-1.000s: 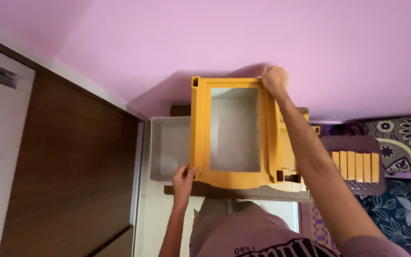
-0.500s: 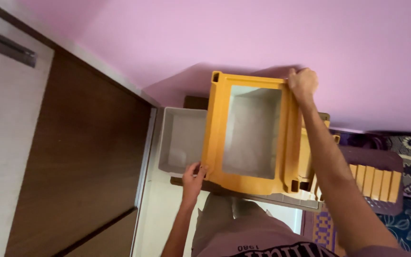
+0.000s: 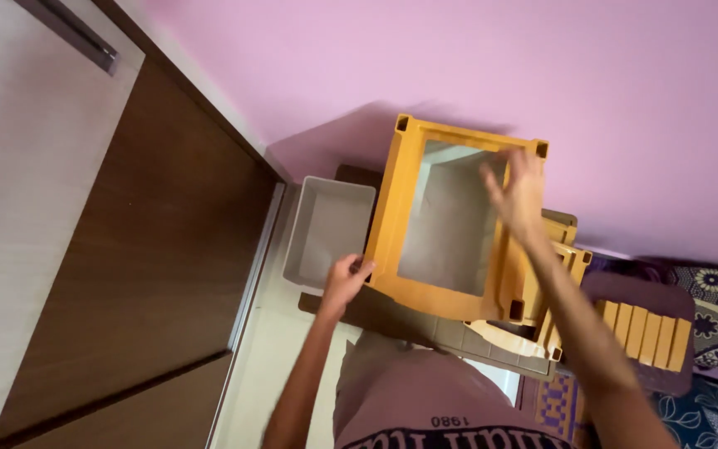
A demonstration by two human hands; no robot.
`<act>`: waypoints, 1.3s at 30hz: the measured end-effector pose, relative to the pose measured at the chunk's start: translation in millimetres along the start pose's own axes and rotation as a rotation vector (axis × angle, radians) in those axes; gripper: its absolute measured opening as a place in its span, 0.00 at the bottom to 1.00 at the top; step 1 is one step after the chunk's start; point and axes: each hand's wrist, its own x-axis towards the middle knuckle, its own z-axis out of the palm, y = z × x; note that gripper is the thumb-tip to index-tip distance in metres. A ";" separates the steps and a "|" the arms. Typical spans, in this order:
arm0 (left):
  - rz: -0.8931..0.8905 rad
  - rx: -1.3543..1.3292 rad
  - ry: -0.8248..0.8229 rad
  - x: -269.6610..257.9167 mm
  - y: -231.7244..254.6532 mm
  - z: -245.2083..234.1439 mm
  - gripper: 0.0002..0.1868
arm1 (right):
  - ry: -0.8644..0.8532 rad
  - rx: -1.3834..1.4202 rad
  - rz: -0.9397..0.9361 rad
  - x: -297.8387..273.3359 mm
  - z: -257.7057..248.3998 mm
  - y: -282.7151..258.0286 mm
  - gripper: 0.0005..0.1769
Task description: The person assembles modular storage containers by placing white bins into yellow frames and attaching yellow lids. They repeatedly open and close the lids and adjust the components on a low table.
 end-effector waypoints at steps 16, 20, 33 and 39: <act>0.367 0.444 0.196 326.4 132.1 63.9 0.27 | -0.055 -0.248 0.265 -166.8 -38.0 -87.9 0.19; 0.431 0.655 0.281 338.8 151.3 79.9 0.25 | -0.040 -0.280 0.241 -166.6 -35.9 -91.0 0.17; 0.260 0.667 0.254 309.8 181.1 81.5 0.19 | -0.043 -0.288 0.269 -159.9 -34.9 -91.2 0.17; 0.281 0.642 0.270 315.3 165.4 81.3 0.18 | -0.048 -0.299 0.283 -161.2 -31.6 -91.1 0.18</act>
